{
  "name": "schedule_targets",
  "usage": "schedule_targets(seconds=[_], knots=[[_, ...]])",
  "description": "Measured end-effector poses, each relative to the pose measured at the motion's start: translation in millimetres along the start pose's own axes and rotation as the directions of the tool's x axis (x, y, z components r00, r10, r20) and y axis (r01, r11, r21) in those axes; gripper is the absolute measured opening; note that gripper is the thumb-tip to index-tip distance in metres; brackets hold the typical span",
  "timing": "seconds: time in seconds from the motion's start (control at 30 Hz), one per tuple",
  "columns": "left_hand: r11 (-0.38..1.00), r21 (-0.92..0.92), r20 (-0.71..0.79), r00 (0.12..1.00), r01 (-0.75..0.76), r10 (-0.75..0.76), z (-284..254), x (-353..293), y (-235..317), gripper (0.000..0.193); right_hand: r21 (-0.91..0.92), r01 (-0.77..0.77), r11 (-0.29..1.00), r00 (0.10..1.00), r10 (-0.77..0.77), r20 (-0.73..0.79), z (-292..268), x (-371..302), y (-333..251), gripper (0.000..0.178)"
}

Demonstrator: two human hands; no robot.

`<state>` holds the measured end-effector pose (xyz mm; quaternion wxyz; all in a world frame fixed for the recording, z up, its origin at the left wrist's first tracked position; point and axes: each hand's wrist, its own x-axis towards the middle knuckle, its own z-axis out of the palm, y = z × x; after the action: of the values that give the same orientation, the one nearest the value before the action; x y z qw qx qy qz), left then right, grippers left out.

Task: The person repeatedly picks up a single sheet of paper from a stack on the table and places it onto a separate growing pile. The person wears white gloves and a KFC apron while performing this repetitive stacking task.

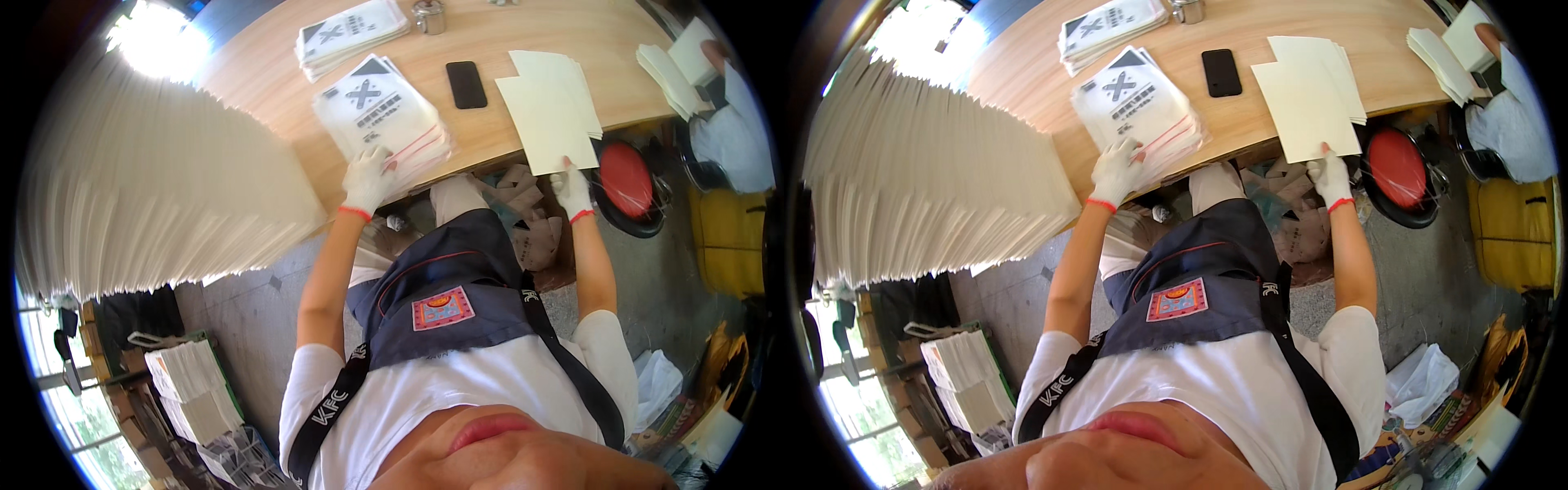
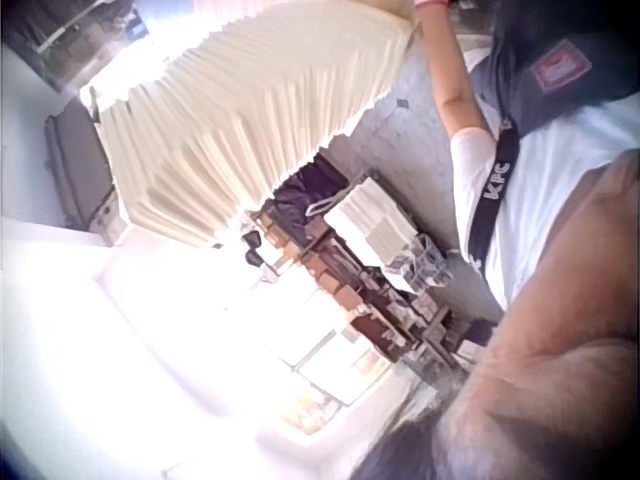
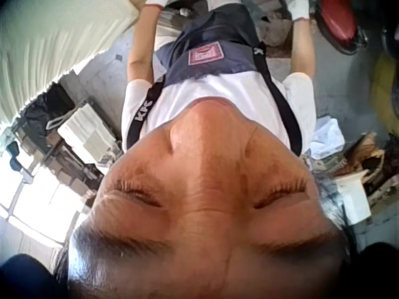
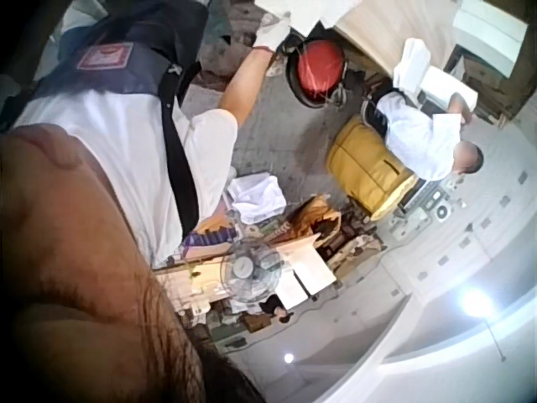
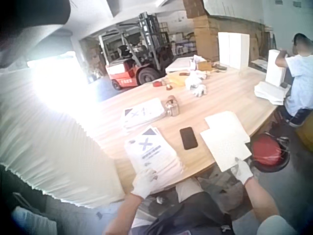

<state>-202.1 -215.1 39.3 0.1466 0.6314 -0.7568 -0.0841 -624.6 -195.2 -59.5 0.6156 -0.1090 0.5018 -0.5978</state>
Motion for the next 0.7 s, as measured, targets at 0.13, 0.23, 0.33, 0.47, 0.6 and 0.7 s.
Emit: schedule_targets(seconds=[0.13,0.23,0.33,0.47,0.6,0.7], knots=[[0.962,0.269,0.043,0.998,0.036,-0.049,13,24,-8,0.027,0.023,0.288,0.957,0.957,-0.288,0.026,9,-12,-28,0.009],[0.952,0.270,0.067,0.984,0.142,-0.166,12,34,-11,0.030,0.078,0.353,0.932,0.921,-0.361,0.148,32,-39,-34,0.023],[0.972,0.195,0.009,0.991,0.129,-0.133,19,31,-38,0.030,0.058,0.122,0.991,0.925,-0.135,0.356,78,-94,-31,0.040],[0.996,0.052,-0.113,0.991,0.077,-0.071,29,28,-53,0.024,-0.168,-0.101,0.981,0.834,0.176,0.523,68,-88,10,0.036],[1.000,0.003,-0.275,0.962,0.007,-0.006,27,18,-58,0.015,-0.066,-0.204,0.977,0.884,0.213,0.417,93,-94,49,0.030],[0.997,-0.081,-0.273,0.962,0.001,-0.023,23,18,-58,0.015,0.000,-0.185,0.983,0.938,0.177,0.297,109,-108,59,0.027]])
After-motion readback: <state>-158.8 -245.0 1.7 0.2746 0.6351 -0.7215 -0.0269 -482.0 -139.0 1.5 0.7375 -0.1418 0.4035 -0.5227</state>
